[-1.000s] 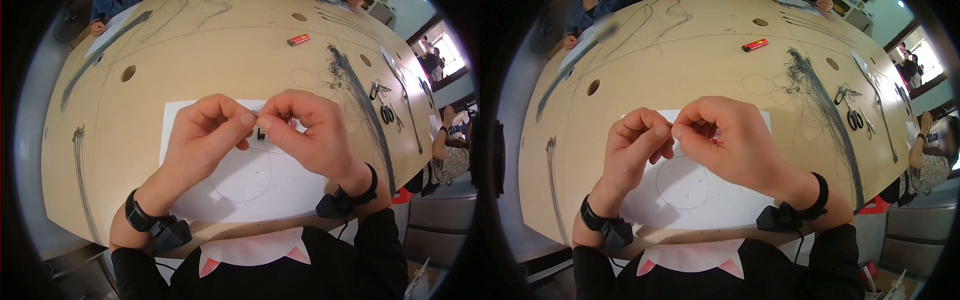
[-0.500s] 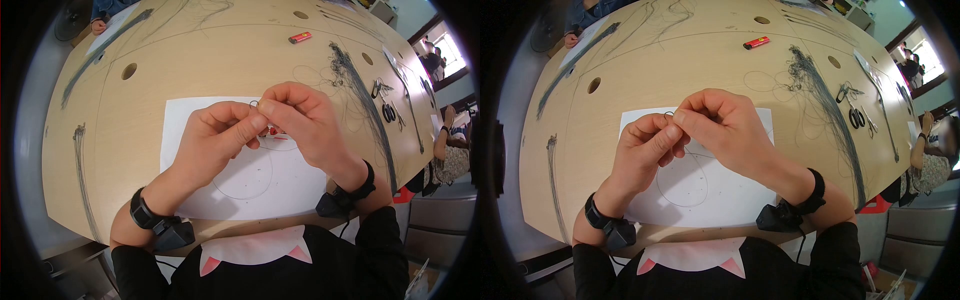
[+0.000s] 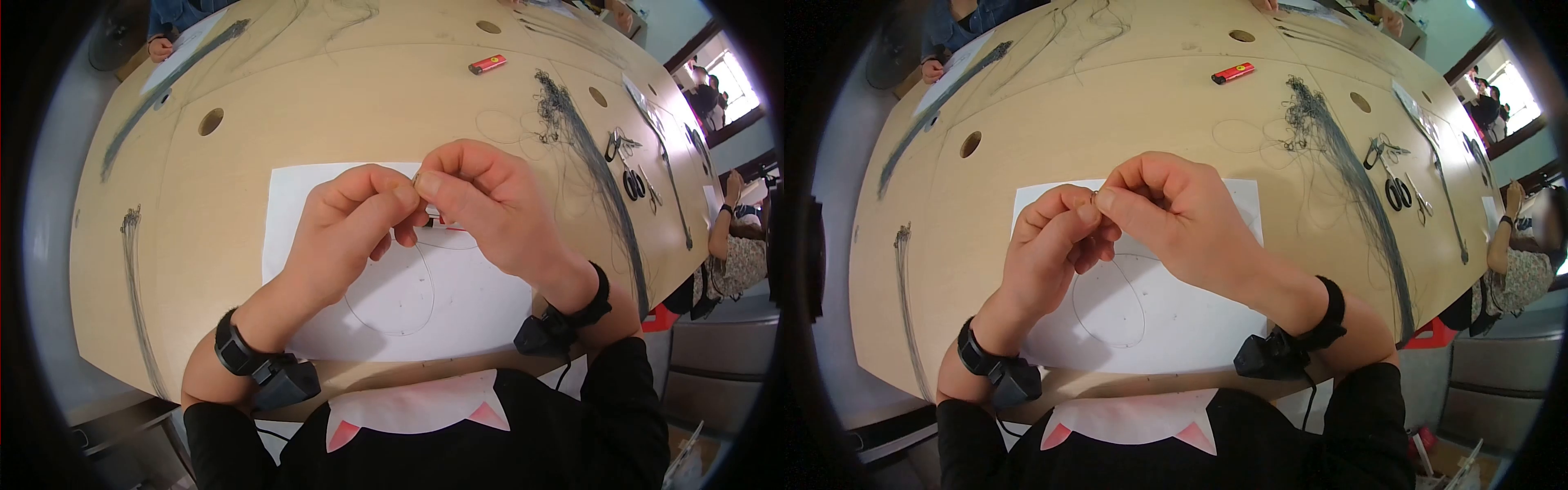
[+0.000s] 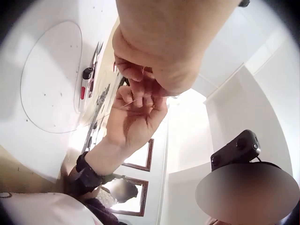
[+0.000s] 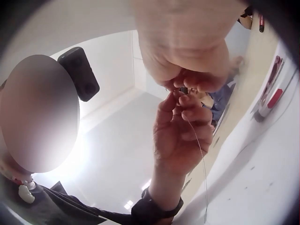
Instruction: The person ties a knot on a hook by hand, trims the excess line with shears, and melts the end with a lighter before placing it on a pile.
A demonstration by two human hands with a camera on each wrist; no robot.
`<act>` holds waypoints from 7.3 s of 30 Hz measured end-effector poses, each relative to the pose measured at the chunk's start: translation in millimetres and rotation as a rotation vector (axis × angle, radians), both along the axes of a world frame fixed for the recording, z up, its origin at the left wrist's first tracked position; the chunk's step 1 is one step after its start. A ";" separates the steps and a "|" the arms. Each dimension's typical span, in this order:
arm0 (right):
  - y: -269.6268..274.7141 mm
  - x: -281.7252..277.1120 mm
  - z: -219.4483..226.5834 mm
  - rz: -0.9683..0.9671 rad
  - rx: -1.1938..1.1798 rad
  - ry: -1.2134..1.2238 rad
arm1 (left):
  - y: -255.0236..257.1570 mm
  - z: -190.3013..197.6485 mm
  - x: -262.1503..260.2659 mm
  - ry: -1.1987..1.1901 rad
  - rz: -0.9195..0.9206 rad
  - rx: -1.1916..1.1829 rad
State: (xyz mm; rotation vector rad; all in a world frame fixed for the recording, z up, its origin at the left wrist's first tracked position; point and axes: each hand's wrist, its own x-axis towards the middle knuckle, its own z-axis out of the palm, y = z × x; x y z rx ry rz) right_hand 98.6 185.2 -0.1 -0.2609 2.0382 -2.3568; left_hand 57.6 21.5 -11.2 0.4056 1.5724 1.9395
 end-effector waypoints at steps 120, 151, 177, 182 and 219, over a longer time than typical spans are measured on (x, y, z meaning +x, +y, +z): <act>-7.0 12.2 -2.1 -0.207 0.354 0.371 | -8.2 13.3 6.4 0.009 0.161 0.222; -7.6 4.5 -6.6 -0.341 0.670 0.683 | -5.6 8.5 10.3 -0.131 0.124 0.319; -6.1 4.5 -6.7 -0.366 0.783 0.723 | -2.0 7.4 12.9 0.005 0.155 0.235; -6.2 5.8 -4.2 -0.359 0.800 0.701 | -3.8 8.2 11.3 0.037 0.118 0.194; -6.3 9.1 -1.3 -0.277 0.772 0.593 | -2.0 3.5 11.4 0.127 0.172 0.247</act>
